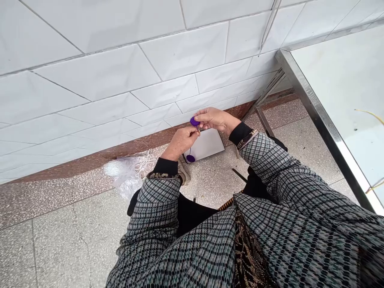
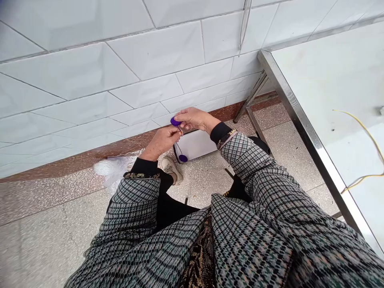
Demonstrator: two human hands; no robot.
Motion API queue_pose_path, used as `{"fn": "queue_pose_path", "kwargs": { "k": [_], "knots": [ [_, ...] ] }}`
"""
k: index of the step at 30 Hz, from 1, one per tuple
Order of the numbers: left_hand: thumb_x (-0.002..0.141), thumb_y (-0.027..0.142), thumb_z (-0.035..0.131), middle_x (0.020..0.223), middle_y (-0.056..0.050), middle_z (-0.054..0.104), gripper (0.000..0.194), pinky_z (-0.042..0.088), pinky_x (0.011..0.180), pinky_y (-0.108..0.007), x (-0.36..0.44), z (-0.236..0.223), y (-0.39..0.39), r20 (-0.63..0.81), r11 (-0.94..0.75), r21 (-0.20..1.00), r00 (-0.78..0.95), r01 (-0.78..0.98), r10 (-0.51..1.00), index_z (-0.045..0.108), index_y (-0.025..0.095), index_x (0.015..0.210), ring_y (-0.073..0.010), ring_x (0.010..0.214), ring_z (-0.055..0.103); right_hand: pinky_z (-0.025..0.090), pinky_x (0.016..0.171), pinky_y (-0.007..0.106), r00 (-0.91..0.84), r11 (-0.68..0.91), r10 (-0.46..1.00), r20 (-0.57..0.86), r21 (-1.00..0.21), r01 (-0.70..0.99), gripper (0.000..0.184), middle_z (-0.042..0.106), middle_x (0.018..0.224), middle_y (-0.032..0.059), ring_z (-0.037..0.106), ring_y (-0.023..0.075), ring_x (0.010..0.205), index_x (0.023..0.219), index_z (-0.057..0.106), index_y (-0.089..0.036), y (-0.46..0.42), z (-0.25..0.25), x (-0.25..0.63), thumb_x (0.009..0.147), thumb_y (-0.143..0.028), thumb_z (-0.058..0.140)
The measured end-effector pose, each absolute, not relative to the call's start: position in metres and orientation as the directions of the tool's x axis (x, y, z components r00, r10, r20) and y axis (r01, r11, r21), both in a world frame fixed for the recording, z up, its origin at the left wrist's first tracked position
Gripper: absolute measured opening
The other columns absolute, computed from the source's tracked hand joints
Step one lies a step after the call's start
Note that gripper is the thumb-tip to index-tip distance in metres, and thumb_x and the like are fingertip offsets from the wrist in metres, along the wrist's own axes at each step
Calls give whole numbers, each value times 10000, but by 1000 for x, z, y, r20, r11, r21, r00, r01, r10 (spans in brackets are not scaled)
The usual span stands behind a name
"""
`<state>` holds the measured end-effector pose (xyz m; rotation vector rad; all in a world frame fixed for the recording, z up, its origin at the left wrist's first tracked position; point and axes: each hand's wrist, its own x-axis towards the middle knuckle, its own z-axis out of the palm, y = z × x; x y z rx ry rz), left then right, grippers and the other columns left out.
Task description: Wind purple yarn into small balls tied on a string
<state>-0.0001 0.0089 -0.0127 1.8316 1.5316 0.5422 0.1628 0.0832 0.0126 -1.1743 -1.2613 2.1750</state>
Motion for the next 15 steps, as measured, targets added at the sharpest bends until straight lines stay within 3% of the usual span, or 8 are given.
{"fn": "queue_pose_path", "kwargs": {
  "k": [5, 8, 12, 15],
  "knots": [
    [848, 337, 498, 706, -18, 641, 270, 395, 665, -260, -5, -13, 12, -123, -40, 701, 176, 712, 977, 691, 155, 798, -160, 688, 519, 429, 452, 142, -704, -297, 511, -493, -870, 394, 125, 615, 576, -19, 515, 51, 464, 771, 661, -98, 79, 15, 168, 812, 19, 681],
    [836, 298, 483, 670, -16, 615, 238, 392, 659, -259, -5, -10, 11, -70, -57, 691, 144, 721, 987, 651, 166, 731, -156, 671, 510, 418, 432, 147, -643, -188, 566, -515, -841, 508, 163, 592, 538, -29, 497, 50, 432, 720, 637, -108, 80, 8, 165, 803, 24, 683],
    [848, 295, 479, 742, -31, 647, 220, 420, 703, -265, 0, -7, 9, 11, -56, 709, 67, 703, 998, 641, 167, 772, -159, 700, 529, 446, 431, 158, -458, -304, 741, -491, -853, 423, 190, 558, 496, -61, 507, 68, 403, 836, 589, -137, 86, 2, 158, 816, 30, 677],
    [859, 293, 476, 802, -42, 661, 214, 432, 743, -269, 4, -6, 7, 51, -109, 726, 106, 679, 993, 638, 168, 798, -162, 736, 540, 433, 422, 140, -434, -376, 765, -475, -878, 297, 163, 549, 491, -68, 479, 54, 383, 896, 597, -130, 86, 2, 155, 867, 27, 631]
  ]
}}
